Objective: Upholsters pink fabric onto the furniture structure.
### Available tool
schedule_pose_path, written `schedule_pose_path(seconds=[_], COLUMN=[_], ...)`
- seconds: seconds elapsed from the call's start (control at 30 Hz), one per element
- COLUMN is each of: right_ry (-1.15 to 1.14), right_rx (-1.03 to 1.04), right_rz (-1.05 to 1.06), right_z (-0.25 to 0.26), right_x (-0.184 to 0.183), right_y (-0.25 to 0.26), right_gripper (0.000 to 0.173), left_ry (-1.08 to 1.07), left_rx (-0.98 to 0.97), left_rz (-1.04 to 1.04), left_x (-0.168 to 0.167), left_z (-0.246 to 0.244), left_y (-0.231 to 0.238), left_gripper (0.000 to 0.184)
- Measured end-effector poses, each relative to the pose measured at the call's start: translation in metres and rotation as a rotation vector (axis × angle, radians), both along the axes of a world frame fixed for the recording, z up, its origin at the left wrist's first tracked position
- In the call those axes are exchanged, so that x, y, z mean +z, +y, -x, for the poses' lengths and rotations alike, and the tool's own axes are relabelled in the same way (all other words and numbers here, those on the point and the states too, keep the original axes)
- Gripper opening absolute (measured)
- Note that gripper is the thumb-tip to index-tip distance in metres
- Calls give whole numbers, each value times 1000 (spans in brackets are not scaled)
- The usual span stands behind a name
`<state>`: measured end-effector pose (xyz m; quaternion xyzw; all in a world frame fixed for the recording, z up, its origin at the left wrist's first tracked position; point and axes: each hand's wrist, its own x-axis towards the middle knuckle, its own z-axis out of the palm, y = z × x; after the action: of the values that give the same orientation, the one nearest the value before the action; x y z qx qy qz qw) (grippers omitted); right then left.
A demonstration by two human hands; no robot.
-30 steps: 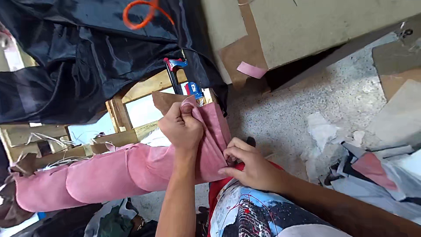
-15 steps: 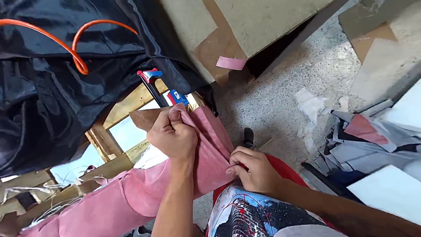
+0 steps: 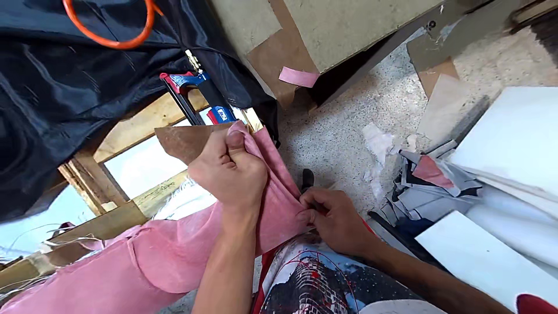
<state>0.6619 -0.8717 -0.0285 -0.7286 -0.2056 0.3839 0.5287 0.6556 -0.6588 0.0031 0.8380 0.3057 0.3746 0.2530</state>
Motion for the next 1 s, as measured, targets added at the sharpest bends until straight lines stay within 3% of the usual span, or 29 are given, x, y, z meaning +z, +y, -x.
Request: schedule_pose_path(seconds=[0.1, 0.17, 0.23, 0.33, 0.5, 0.6, 0.7, 0.83, 0.9, 0.93, 1.0], right_ry=[84, -13, -131, -249, -525, -511, -467, -656, -665, -657, -619], right_rx=[16, 81, 182, 243, -47, 36, 167, -122, -210, -196, -163], right_rz=[-3, -26, -48, -45, -143, -90, -82, -240, -257, -260, -271], right_z=[-11, -22, -38, -50, -61, -83, -107, -90, -79, -78, -81], right_x=[-5, -4, 13, 27, 1, 15, 21, -1, -3, -1, 2], right_y=[1, 6, 21, 57, 81, 81, 86, 105, 107, 103, 99], right_gripper=[12, 14, 27, 25, 23, 15, 16, 14, 13, 12, 13], left_ry=[213, 330, 385, 360, 319, 227, 179, 249, 236, 300, 580], left_rx=[-19, 7, 8, -57, -79, -1, -57, -198, -365, -481, -652], left_rz=[19, 96, 211, 285, 43, 57, 175, 235, 271, 261, 181], left_x=[5, 6, 8, 12, 3, 2, 2, 3, 15, 28, 49], left_z=[-6, -9, -11, -12, -34, -49, -56, -54, -41, -30, -14], left_y=[0, 3, 6, 8, 6, 5, 14, 23, 35, 41, 48], left_gripper=[32, 34, 35, 35, 26, 24, 26, 27, 14, 30, 93])
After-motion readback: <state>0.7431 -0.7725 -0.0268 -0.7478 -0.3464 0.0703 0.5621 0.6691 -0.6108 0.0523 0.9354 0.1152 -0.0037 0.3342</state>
